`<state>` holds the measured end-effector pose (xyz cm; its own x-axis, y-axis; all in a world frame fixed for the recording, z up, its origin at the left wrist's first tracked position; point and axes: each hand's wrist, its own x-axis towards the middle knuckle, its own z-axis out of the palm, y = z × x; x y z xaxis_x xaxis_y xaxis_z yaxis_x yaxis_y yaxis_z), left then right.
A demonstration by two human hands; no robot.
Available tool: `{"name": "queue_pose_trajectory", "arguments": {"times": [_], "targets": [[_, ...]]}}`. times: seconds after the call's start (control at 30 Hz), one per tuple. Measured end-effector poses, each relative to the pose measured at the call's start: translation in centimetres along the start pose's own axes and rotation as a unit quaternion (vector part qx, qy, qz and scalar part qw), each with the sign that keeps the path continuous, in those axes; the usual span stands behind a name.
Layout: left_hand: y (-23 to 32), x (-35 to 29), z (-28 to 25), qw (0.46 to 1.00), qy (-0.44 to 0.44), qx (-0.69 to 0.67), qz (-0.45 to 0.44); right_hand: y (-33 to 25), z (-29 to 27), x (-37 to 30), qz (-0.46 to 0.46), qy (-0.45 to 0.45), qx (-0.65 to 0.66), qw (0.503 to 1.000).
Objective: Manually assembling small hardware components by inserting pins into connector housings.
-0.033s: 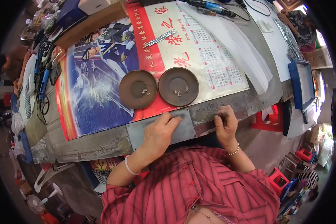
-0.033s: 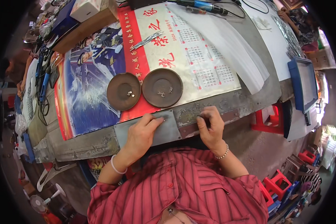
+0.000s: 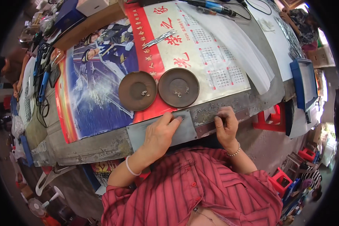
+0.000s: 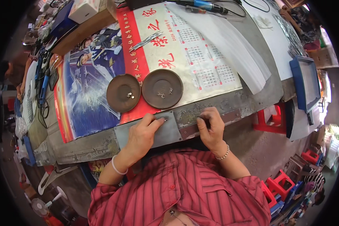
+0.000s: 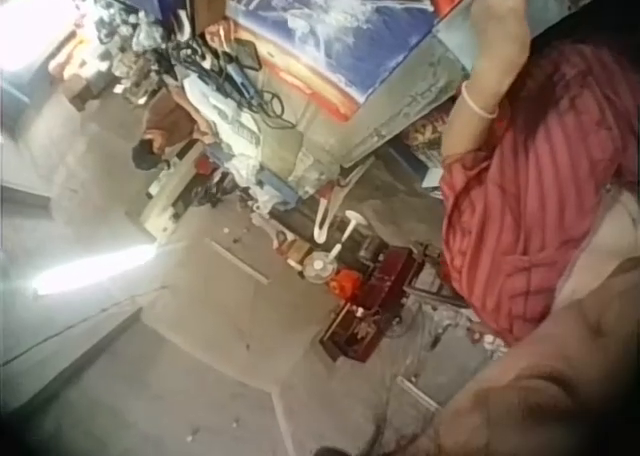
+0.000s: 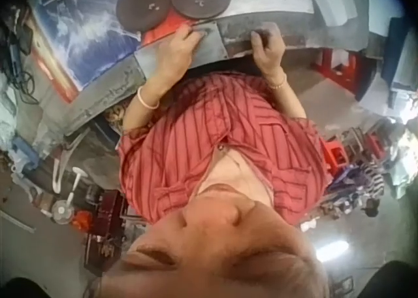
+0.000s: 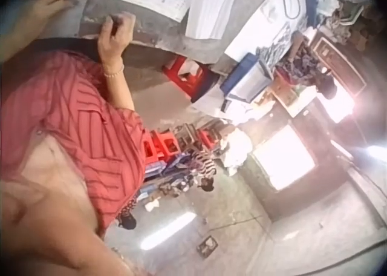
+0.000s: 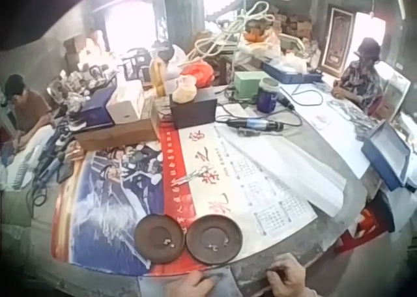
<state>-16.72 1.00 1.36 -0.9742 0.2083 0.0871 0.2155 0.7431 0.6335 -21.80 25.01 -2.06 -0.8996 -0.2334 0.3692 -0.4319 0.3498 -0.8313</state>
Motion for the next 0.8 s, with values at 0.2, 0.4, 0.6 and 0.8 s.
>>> {"name": "queue_pose_trajectory", "arguments": {"times": [0.2, 0.4, 0.6, 0.8], "targets": [[-1.2, -0.2, -1.7, 0.995, -0.056, 0.061, 0.048, 0.2, 1.0, 0.2, -0.037, -0.012, -0.044, 0.998], [-2.4, -3.4, -4.1, 0.992, -0.092, 0.077, -0.039, 0.2, 0.7, 0.3, -0.05, -0.02, -0.066, 0.996], [0.2, 1.5, -0.4, 0.994, -0.09, 0.055, 0.022, -0.3, 0.8, 0.7, -0.11, -0.035, -0.085, 0.99], [-1.6, -1.5, -1.5, 0.997, -0.066, 0.038, 0.003, -4.0, 1.7, 0.4, -0.027, -0.153, 0.057, 0.986]]}}
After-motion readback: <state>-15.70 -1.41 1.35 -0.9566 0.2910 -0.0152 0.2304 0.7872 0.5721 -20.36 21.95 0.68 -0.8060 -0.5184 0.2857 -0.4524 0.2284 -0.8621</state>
